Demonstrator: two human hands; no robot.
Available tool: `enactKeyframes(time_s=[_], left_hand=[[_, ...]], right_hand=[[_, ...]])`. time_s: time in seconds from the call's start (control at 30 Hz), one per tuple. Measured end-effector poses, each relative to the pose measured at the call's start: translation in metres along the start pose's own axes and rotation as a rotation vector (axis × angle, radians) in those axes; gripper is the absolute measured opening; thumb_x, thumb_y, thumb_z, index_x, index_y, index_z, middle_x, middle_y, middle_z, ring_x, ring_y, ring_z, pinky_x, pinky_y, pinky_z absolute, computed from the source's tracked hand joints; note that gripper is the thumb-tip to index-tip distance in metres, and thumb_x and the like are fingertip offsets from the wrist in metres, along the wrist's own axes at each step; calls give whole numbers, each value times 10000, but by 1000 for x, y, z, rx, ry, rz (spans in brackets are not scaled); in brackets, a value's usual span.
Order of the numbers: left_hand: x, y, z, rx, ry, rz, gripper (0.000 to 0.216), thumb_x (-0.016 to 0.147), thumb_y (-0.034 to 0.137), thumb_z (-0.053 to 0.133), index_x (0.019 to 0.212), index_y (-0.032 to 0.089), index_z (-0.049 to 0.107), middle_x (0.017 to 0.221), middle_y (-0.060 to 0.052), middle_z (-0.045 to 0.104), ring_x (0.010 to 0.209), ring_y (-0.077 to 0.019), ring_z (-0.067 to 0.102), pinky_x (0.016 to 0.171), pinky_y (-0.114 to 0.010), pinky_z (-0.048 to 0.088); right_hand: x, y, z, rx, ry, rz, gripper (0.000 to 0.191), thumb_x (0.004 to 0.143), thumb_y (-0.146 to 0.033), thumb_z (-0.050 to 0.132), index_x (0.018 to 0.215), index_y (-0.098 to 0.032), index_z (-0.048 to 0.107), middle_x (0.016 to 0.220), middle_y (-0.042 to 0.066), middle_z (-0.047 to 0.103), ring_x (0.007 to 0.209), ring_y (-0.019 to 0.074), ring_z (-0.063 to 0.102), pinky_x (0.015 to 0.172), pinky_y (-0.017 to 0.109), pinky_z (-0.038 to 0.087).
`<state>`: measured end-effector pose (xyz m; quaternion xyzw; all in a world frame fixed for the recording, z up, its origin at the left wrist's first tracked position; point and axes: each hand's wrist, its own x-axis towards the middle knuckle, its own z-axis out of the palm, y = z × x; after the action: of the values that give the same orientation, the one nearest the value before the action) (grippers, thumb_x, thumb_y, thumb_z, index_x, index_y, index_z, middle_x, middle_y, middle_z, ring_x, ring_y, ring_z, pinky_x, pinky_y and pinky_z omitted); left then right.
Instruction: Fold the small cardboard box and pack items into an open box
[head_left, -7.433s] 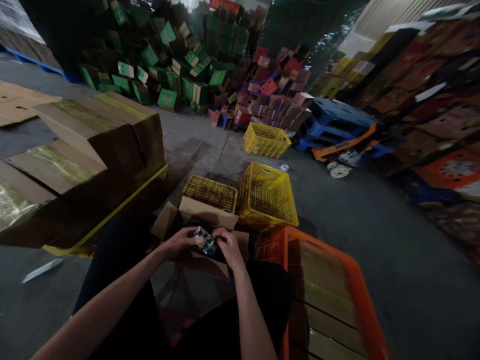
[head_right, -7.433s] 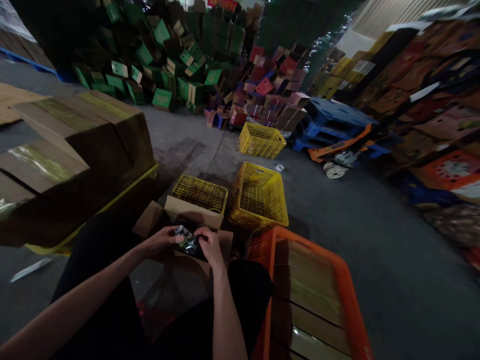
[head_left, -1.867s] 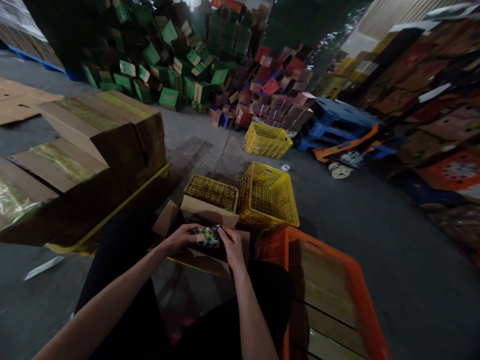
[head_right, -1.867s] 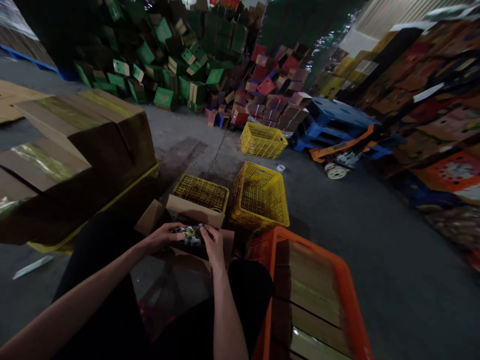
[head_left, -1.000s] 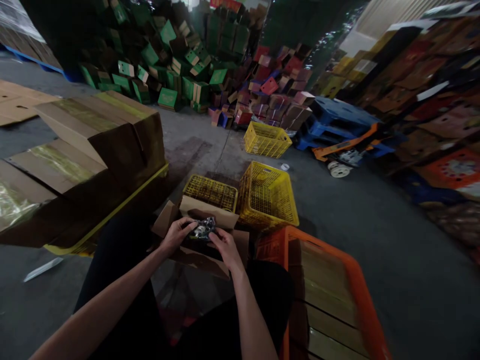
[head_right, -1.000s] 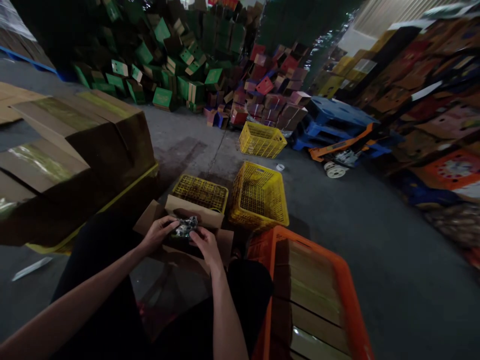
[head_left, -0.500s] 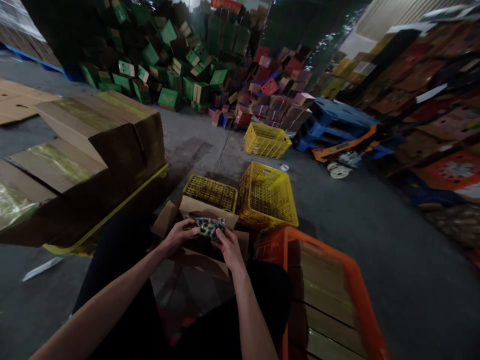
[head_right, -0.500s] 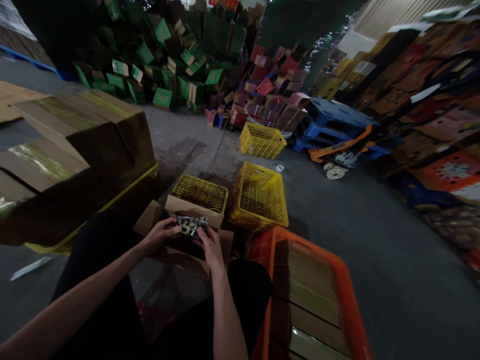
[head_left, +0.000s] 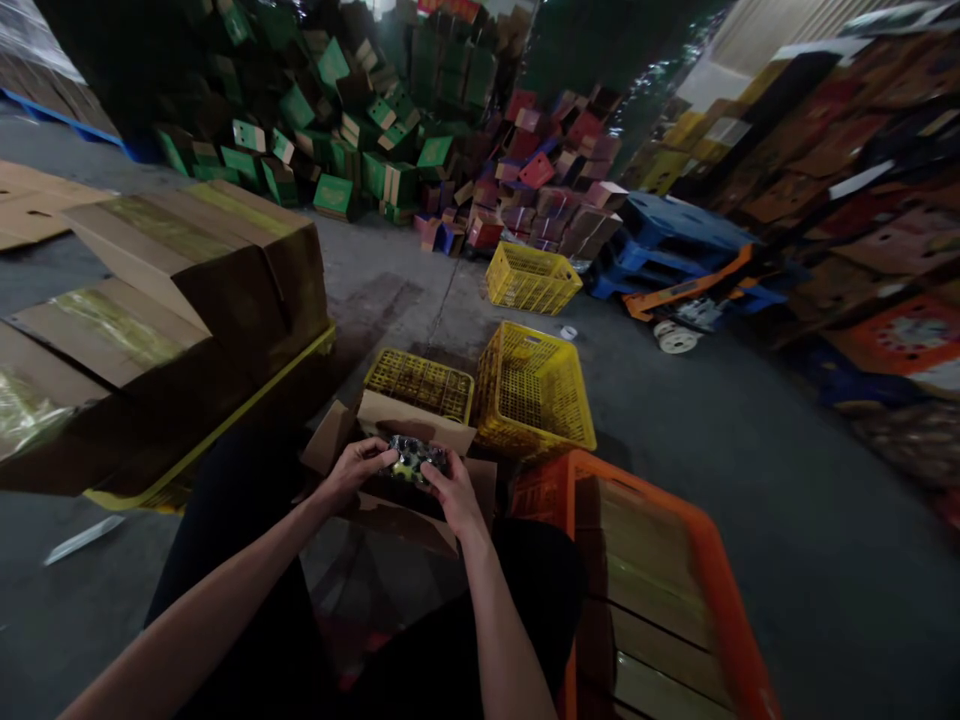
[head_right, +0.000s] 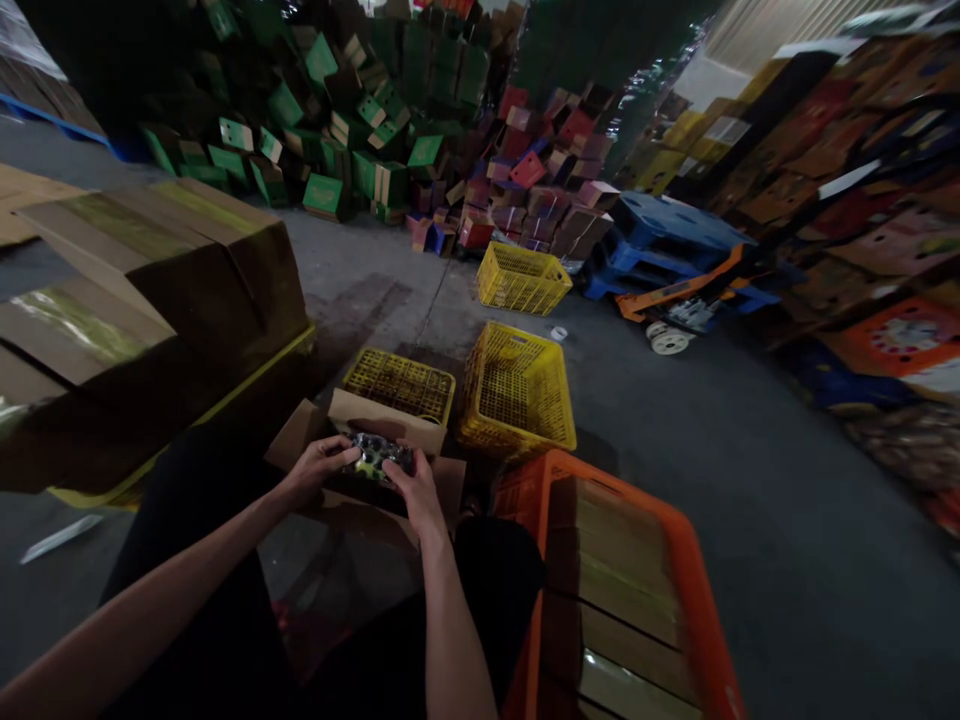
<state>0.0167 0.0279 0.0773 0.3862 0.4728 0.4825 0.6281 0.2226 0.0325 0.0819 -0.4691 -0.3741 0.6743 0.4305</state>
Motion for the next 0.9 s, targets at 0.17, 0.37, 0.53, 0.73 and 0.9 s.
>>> enactKeyframes(time_s=[0.17,0.37,0.53,0.73,0.9], left_hand=[[-2,3,4,-155,-53,-134,506,756,601,736,1002,160,706,865,-51,711,747,-162,651,664,-248,490],[-1,1,3,-113,-146,-175,580,638,492,871,1092,164,722,1091,-119,729,983,-270,684,793,-330,544],[2,-4,-1,-125,-117,-154,521,673,497,848,1045,151,731,1065,-114,739,952,-261,693,815,-344,551],[3,-7,-3,-172,18,-136,586,687,511,838,1111,146,664,1044,-108,724,902,-222,698,788,-333,567],[1,-3,-1,-220,10,-192,784,759,600,746,1403,234,491,1098,-115,719,867,-228,727,792,-363,569]], right_hand=[[1,0,-3,-75,51,-25,523,712,-478,797,1152,-260,618,1119,33,676,984,218,655,723,296,581],[0,-2,-2,-129,75,-28,578,713,-536,774,1193,-256,616,1166,53,683,1017,244,658,695,296,587],[-2,-5,2,-194,-12,-56,746,738,-502,774,1408,-347,484,1424,46,548,1247,280,571,898,394,565],[-7,-15,7,-448,-141,-282,650,735,-365,805,1347,-360,585,1577,-11,379,1466,263,319,1176,423,311],[-6,-16,4,-426,-121,-202,443,835,-436,692,1259,-309,669,1283,28,678,1190,273,615,1049,438,465]])
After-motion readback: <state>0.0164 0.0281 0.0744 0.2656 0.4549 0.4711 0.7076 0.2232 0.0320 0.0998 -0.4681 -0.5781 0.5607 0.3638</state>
